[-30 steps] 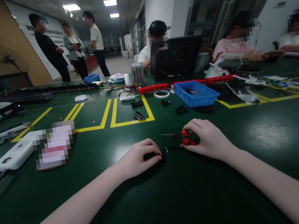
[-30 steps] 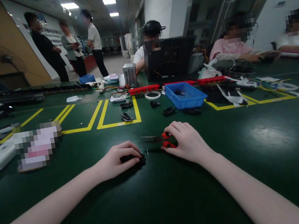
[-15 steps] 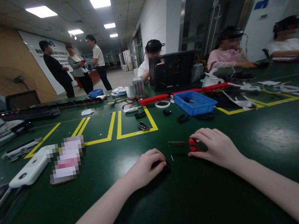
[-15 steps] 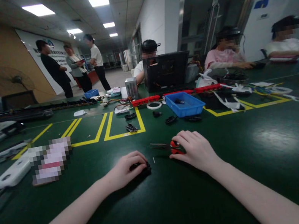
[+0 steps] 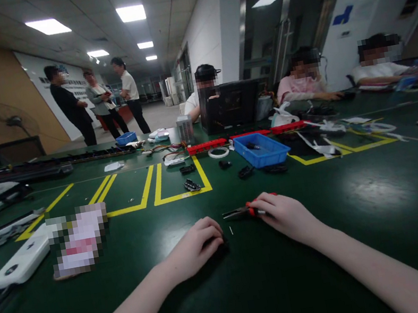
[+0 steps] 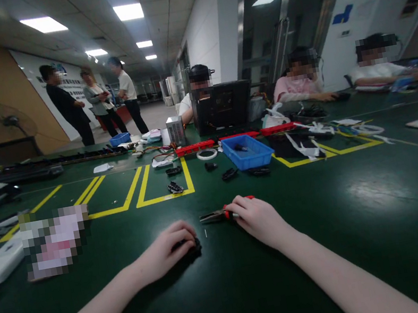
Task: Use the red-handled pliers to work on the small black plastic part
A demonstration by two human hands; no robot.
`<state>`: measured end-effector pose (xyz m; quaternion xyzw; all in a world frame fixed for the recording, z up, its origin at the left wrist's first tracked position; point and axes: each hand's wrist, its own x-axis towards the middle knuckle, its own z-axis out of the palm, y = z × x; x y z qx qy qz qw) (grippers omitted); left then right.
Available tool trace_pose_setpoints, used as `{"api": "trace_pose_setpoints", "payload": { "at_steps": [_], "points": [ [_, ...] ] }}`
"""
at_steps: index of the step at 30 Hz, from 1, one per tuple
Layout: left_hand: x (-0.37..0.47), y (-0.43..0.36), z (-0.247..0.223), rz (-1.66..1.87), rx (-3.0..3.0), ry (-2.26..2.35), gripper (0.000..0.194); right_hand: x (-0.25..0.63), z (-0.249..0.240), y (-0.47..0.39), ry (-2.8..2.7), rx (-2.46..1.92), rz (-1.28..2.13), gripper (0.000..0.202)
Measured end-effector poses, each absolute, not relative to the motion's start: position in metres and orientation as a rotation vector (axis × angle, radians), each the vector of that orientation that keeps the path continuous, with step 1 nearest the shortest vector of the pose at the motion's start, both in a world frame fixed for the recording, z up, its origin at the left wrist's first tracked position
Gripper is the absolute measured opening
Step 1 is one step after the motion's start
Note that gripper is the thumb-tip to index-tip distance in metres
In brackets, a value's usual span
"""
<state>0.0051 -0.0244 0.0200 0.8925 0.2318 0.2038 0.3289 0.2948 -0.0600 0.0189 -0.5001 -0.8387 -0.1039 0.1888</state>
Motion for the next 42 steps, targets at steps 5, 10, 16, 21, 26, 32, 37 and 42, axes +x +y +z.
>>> {"api": "trace_pose_setpoints", "payload": {
  "at_steps": [5,10,16,21,26,32,37,42],
  "points": [
    [0.006,-0.024,0.019,0.548,2.344,0.599,0.015,0.300,0.020,-0.060,-2.273,-1.443,-0.089,0.027],
    [0.006,-0.023,0.013,0.545,2.382,0.613,0.013,0.310,0.019,-0.055,-2.158,-1.481,0.006,0.055],
    [0.009,-0.028,0.020,0.564,2.442,0.618,0.017,0.303,0.018,-0.053,-2.192,-1.608,0.016,0.104],
    [0.008,-0.033,0.022,0.578,2.556,0.648,0.017,0.296,0.020,-0.055,-2.219,-1.639,0.010,0.115],
    [0.007,-0.029,0.013,0.599,2.651,0.644,0.017,0.307,0.017,-0.049,-2.313,-1.650,0.006,0.116],
    [0.007,-0.027,0.012,0.562,2.677,0.666,0.018,0.322,0.010,-0.037,-2.291,-1.668,0.171,0.079],
    [0.008,-0.030,0.018,0.528,2.641,0.698,0.016,0.318,0.010,-0.034,-2.263,-1.526,-0.055,0.051],
    [0.009,-0.028,0.013,0.588,2.616,0.800,0.022,0.312,0.014,-0.035,-2.257,-1.464,-0.344,0.048]
  ]
}}
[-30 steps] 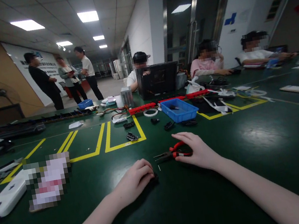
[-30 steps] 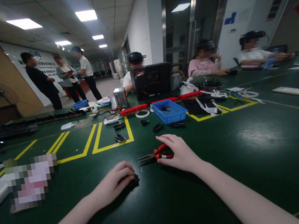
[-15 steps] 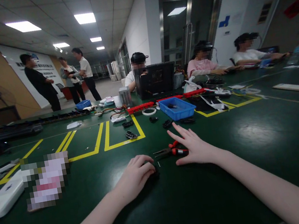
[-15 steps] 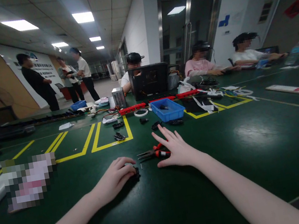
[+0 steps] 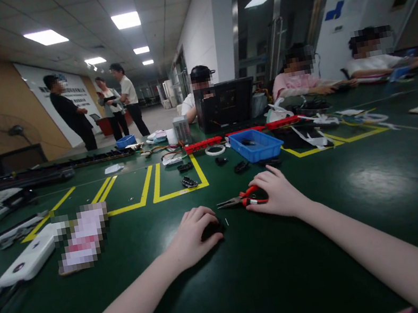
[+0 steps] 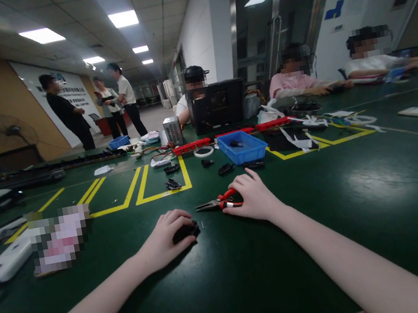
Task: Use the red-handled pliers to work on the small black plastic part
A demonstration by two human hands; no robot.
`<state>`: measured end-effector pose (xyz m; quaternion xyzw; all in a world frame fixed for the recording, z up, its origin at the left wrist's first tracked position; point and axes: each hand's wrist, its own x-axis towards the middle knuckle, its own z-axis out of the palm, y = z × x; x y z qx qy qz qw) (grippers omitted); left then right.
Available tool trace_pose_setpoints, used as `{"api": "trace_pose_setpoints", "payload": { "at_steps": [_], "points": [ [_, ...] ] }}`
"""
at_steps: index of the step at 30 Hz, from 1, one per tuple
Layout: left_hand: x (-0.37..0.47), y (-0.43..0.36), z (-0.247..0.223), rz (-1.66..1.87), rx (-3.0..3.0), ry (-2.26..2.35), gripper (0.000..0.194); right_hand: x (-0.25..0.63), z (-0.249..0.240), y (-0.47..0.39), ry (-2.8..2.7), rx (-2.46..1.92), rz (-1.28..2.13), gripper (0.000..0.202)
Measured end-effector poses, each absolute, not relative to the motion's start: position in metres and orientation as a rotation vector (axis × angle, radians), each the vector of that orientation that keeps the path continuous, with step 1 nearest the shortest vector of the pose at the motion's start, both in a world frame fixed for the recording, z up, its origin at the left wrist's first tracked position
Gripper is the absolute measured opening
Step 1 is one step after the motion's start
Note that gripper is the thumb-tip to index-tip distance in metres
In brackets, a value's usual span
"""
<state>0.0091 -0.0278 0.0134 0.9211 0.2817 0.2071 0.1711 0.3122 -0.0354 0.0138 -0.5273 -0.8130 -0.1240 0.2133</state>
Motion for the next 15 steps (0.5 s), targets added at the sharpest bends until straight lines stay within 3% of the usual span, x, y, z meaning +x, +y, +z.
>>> {"api": "trace_pose_setpoints", "payload": {
  "at_steps": [5,15],
  "points": [
    [0.009,-0.022,0.004,0.610,2.582,0.868,0.021,0.306,0.014,-0.034,-2.186,-1.394,-0.503,0.044],
    [0.007,-0.011,-0.002,0.695,2.442,0.799,0.022,0.305,0.018,-0.038,-2.213,-1.263,-0.484,0.046]
  ]
}}
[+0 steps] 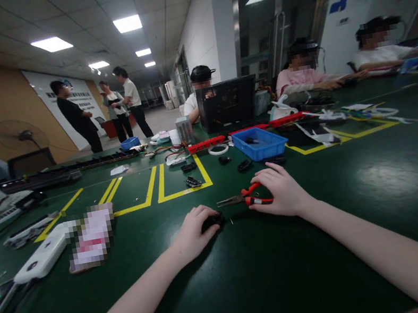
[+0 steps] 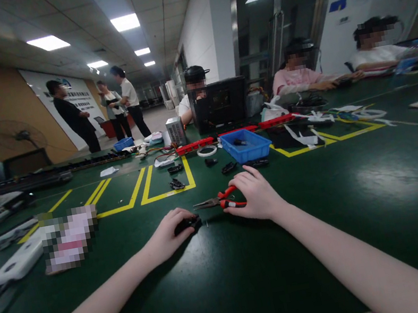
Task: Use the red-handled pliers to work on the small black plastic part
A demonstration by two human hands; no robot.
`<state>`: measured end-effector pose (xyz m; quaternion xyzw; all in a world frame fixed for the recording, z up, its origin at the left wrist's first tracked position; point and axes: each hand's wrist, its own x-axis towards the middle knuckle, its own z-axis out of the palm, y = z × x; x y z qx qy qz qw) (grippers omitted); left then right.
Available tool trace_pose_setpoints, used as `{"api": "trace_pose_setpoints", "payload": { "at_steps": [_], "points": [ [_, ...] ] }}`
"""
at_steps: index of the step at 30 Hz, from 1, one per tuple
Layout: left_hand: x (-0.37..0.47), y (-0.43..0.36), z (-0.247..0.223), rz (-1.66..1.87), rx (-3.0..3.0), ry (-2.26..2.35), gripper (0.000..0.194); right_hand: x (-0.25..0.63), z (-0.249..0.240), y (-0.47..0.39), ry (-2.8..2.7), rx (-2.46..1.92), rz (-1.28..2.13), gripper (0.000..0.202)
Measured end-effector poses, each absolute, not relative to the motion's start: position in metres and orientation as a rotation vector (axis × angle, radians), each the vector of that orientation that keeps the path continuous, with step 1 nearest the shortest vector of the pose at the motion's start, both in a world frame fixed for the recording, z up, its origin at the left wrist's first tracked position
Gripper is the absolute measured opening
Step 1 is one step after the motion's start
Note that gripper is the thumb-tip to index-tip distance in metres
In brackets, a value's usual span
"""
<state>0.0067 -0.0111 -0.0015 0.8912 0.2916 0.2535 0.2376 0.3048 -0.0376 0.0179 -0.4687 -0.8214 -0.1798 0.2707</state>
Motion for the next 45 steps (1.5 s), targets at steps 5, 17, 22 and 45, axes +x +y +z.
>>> {"api": "trace_pose_setpoints", "payload": {
  "at_steps": [5,17,22,45],
  "points": [
    [0.0060,-0.0089,-0.0025,0.728,2.398,0.772,0.023,0.2983,0.0189,-0.0414,-2.251,-1.210,-0.488,0.048],
    [0.0067,-0.0116,0.0006,0.728,2.399,0.779,0.023,0.2975,0.0181,-0.0424,-2.254,-1.212,-0.451,0.044],
    [0.0072,-0.0120,-0.0004,0.739,2.408,0.777,0.023,0.2987,0.0172,-0.0422,-2.224,-1.216,-0.421,0.036],
    [0.0066,-0.0119,-0.0012,0.706,2.425,0.791,0.024,0.2973,0.0178,-0.0430,-2.337,-1.259,-0.400,0.038]
  ]
}}
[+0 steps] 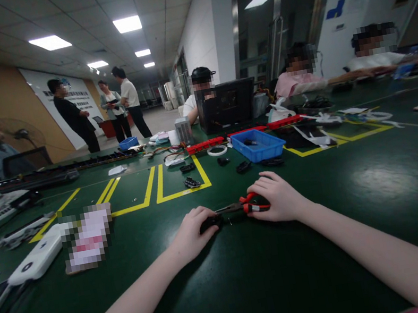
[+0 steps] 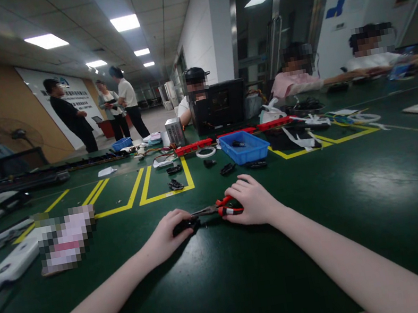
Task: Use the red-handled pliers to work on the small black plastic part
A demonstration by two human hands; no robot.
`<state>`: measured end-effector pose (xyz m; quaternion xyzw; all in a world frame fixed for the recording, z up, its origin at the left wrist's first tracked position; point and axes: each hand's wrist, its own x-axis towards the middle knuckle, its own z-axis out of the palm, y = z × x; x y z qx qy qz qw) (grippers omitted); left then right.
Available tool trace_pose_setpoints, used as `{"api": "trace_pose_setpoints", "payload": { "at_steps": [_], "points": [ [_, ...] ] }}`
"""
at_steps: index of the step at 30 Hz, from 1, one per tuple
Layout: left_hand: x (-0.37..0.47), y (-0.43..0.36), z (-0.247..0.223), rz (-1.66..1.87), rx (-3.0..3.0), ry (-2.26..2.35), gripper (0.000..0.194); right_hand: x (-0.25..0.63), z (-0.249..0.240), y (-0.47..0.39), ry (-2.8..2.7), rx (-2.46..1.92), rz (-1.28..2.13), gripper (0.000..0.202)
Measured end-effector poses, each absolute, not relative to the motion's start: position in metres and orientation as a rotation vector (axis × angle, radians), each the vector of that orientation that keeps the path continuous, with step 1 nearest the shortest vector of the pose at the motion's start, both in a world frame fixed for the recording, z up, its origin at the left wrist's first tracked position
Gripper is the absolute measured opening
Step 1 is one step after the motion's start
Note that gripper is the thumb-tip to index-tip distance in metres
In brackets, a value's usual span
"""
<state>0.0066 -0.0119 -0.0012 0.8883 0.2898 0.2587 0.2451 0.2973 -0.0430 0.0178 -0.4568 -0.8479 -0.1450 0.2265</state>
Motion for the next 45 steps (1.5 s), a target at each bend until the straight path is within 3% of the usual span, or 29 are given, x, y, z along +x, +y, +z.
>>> {"api": "trace_pose_setpoints", "payload": {
  "at_steps": [45],
  "points": [
    [0.0054,-0.0099,-0.0010,0.720,2.351,0.746,0.018,0.2911,0.0232,-0.0493,-2.393,-1.318,-0.345,0.034]
  ]
}}
